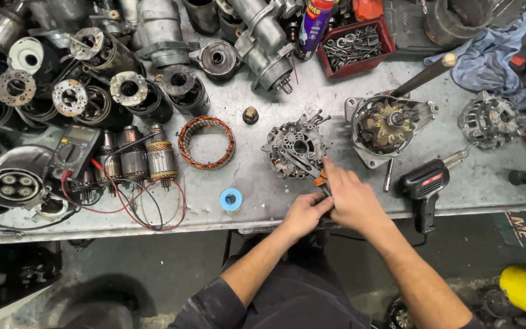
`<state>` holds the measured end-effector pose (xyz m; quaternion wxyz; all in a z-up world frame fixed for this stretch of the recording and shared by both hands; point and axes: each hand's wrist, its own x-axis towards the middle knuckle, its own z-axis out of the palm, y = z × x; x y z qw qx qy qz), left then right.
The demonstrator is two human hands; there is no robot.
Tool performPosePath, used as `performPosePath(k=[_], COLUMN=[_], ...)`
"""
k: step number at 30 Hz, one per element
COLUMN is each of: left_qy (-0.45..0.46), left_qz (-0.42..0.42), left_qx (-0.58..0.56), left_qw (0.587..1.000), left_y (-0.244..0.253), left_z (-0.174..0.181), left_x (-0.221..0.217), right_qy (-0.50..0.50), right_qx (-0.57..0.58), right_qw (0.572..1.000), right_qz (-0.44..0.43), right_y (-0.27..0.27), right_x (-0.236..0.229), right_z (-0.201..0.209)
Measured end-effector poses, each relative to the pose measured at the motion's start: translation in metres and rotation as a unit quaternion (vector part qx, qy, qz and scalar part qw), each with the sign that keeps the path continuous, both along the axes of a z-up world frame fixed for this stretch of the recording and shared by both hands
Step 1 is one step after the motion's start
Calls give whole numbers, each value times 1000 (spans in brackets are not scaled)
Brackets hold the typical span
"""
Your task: The person uses pliers to remove pins from a mechanical component on a workbench. They then use a T-handle wrench to tighten bolts on the same component, rotating it to access different sides.
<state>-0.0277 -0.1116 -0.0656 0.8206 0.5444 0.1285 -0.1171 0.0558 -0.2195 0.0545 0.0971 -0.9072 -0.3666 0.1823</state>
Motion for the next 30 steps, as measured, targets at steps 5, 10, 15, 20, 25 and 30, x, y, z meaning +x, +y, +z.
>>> performPosePath(k=[5,10,15,20,25,30], left_qy=[-9,14,34,11,7,-22], left_qz=[-20,-12,5,12,63,118], left_qx=[73,159,134,135,126,246], left_qw=[997,987,990,991,990,962], left_y=[23,37,44,49,64,84], left_z=[14,1,0,-5,10,57], left_x=[-1,-11,-14,-16,-16,-10], right_qy=[-80,-102,-139,-80,8,39], right_qx=[-21,-11,51,142,222,193], right_qw=[995,991,985,983,954,946], right_qz=[-62,-90,-93,-83,-199,-259], right_y=[15,13,-2,-13,-35,-71], right_x=[-13,-11,-2,2,5,9], right_z=[-1,-17,-53,-47,-22,-32])
